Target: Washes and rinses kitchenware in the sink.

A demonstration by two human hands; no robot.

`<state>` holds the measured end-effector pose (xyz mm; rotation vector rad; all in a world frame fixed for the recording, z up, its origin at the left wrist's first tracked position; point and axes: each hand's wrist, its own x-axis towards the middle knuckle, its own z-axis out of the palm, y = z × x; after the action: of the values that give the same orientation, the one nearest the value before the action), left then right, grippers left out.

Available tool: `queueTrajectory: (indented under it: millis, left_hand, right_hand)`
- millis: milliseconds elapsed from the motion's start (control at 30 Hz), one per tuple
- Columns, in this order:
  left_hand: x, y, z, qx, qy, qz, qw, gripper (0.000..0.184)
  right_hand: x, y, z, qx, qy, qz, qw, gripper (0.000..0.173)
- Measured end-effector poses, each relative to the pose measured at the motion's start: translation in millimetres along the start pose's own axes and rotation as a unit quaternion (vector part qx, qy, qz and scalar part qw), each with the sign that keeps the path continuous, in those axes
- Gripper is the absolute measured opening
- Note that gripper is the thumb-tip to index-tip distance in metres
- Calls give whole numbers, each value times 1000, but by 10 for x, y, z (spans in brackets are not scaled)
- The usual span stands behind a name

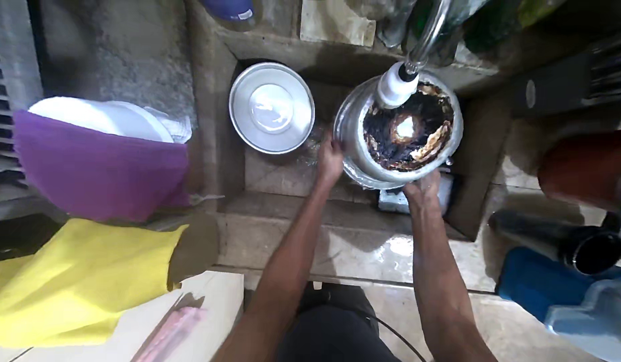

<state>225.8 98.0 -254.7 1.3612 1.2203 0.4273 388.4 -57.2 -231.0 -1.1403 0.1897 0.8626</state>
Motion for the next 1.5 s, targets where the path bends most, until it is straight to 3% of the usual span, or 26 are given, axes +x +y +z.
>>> queueTrajectory:
  millis: [67, 167, 300, 367, 433, 500, 600, 667, 733, 833, 900, 1033, 1133, 1200, 1267, 1367, 1433, 1500]
  left_hand:
    - [-374, -168, 185, -64, 13, -52, 997, 67]
    - [-502, -158, 177, -93, 27, 17, 995, 93]
    - [-305, 24, 44, -93, 130, 231, 960, 47]
    - [-239, 157, 71, -100, 130, 256, 953, 47]
    - [-85, 250, 110, -132, 78, 240, 959, 56]
    - [162, 450, 21, -164, -31, 196, 966, 58]
    - [555, 937, -116, -132, -199, 88, 967, 37]
    - [752, 1078, -94, -90, -270, 87, 955, 30]
    - [651, 1043, -71, -124, -217, 100, 963, 29]
    - [138, 642, 60, -202, -67, 203, 956, 51]
    - [0, 464, 168, -208, -13, 228, 951, 58]
    - [356, 719, -111, -112, -113, 113, 981, 39]
    - [421, 568, -362, 9, -75, 161, 984, 36]
    - [236, 409, -485, 71, -18, 135, 988, 38]
    - [55, 298, -510, 43, 12, 58, 997, 41]
    - [-1, 200, -459, -110, 49, -40, 992, 46]
    - [-52, 212, -438, -189, 45, -86, 977, 39]
    - [-151, 257, -466, -236, 20, -121, 964, 39]
  right_hand:
    - [24, 26, -17, 19, -6, -10, 1000, 39]
    - [-5, 45, -13, 24, 7, -5, 1000, 38]
    - [-3, 78, -5, 27, -4, 11, 1000, 34]
    - [-21, 110, 67, 35, -2, 16, 999, 36]
    - [-39, 107, 112, 60, 15, 29, 998, 37]
    - [-71, 72, 46, 67, 34, 44, 996, 34]
    - [-156, -20, -118, 70, 18, 74, 995, 35]
    - [-182, -64, -93, 71, 30, 79, 994, 34]
    - [-166, -93, -4, 62, 62, 73, 994, 31]
    - [-113, -74, 29, 79, 53, 59, 994, 31]
    - [-102, -25, -26, 89, 44, 59, 993, 31]
    - [-154, -109, -167, 39, 32, 87, 995, 35]
    - [-170, -139, -56, 0, 20, 78, 997, 28]
    - [-94, -130, 39, 1, 8, 82, 997, 28]
    - [-67, -147, 70, 2, -16, 92, 996, 28]
    - [-65, -188, 59, 14, -41, 94, 995, 28]
    - [-62, -190, 54, 6, -41, 82, 996, 27]
    - [-86, -180, 65, -80, -25, 60, 995, 28]
